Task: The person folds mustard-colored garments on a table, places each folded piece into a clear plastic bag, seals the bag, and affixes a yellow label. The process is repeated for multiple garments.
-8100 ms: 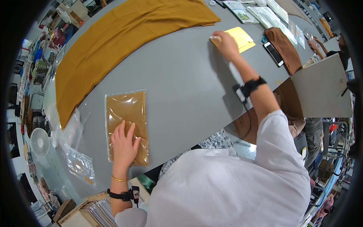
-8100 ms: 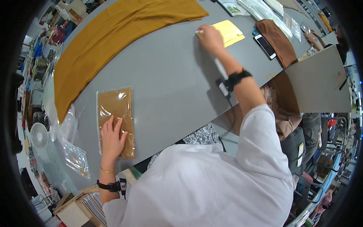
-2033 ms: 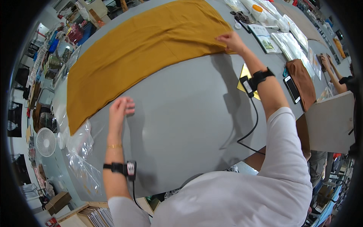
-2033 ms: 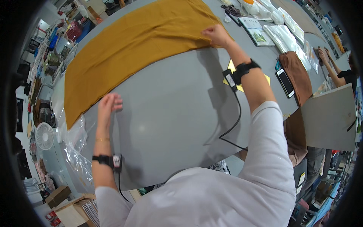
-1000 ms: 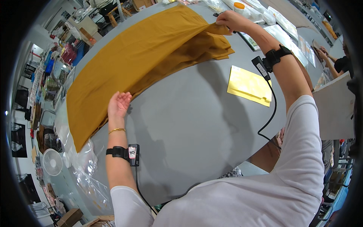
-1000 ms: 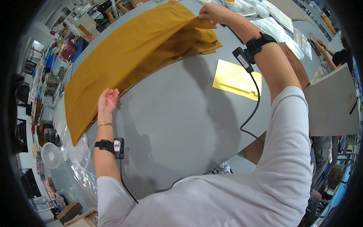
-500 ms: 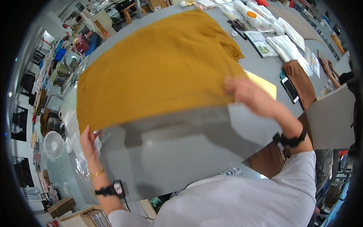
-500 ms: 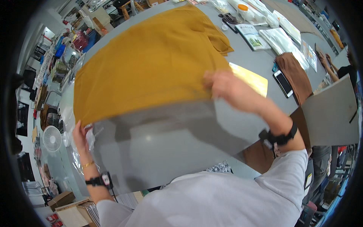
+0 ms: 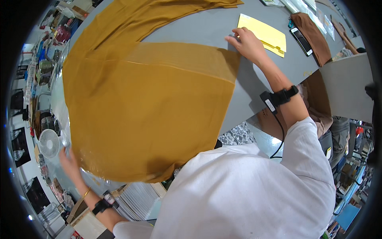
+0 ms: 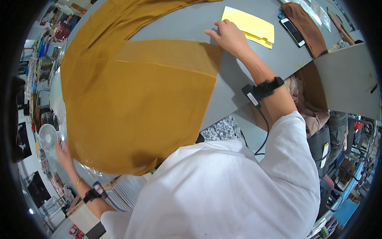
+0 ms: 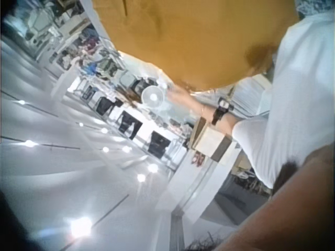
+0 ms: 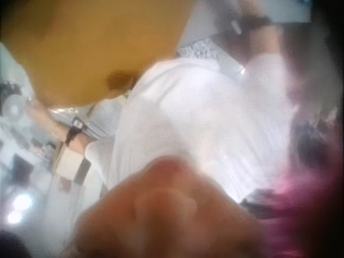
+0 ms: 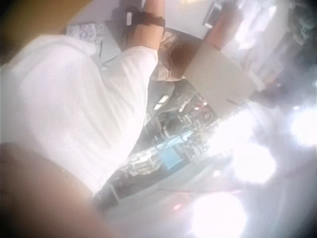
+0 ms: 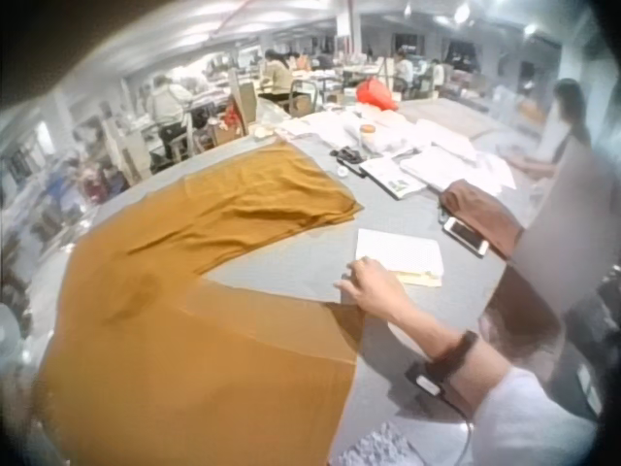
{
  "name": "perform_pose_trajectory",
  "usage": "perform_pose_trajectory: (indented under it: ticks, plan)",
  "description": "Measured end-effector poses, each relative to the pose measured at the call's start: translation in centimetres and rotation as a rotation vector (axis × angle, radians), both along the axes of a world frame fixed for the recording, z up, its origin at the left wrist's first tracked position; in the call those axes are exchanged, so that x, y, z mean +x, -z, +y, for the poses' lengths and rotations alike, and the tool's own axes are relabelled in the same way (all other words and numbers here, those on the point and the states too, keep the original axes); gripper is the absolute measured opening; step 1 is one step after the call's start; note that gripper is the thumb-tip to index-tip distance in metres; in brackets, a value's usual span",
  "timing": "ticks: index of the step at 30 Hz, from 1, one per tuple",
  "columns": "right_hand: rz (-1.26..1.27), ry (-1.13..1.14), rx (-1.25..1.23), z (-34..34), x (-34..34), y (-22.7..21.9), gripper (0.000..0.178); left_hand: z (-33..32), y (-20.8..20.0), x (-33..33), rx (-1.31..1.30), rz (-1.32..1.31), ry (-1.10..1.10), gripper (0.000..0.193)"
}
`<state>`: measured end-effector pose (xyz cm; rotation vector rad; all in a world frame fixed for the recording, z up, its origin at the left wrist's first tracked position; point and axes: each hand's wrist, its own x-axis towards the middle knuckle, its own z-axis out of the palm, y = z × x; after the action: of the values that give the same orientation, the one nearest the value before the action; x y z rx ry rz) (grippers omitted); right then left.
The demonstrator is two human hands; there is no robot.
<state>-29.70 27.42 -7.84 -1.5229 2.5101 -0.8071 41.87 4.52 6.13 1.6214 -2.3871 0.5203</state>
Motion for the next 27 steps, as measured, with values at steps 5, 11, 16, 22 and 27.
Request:
perform_pose_trajectory:
  ticks: [5, 11, 16, 22, 27]
  plan:
    - [0.016, -0.196, 0.111, 0.8, 0.3, 1.2, 0.050, 8.7, 8.5, -31.9, 0.545, 0.269, 0.854, 0.029]
    - [-0.176, -0.155, 0.069, 3.7, 2.2, 0.3, 0.020, 15.0, 12.8, -49.7, 0.745, 0.164, 1.284, 0.017]
    - [-1.090, -0.156, -0.163, 5.8, 2.5, -1.0, 0.009, 13.9, 7.8, -49.3, 1.238, 0.452, 1.141, 0.011]
    - [-1.076, -0.371, -0.325, 8.1, 4.7, -3.3, 0.018, 14.5, 3.2, -51.6, 1.169, 0.453, 0.988, 0.014]
    - [-0.743, -0.189, -0.188, 10.0, 6.2, -3.6, 0.019, 13.3, 5.8, -49.8, 0.958, 0.369, 1.137, 0.018]
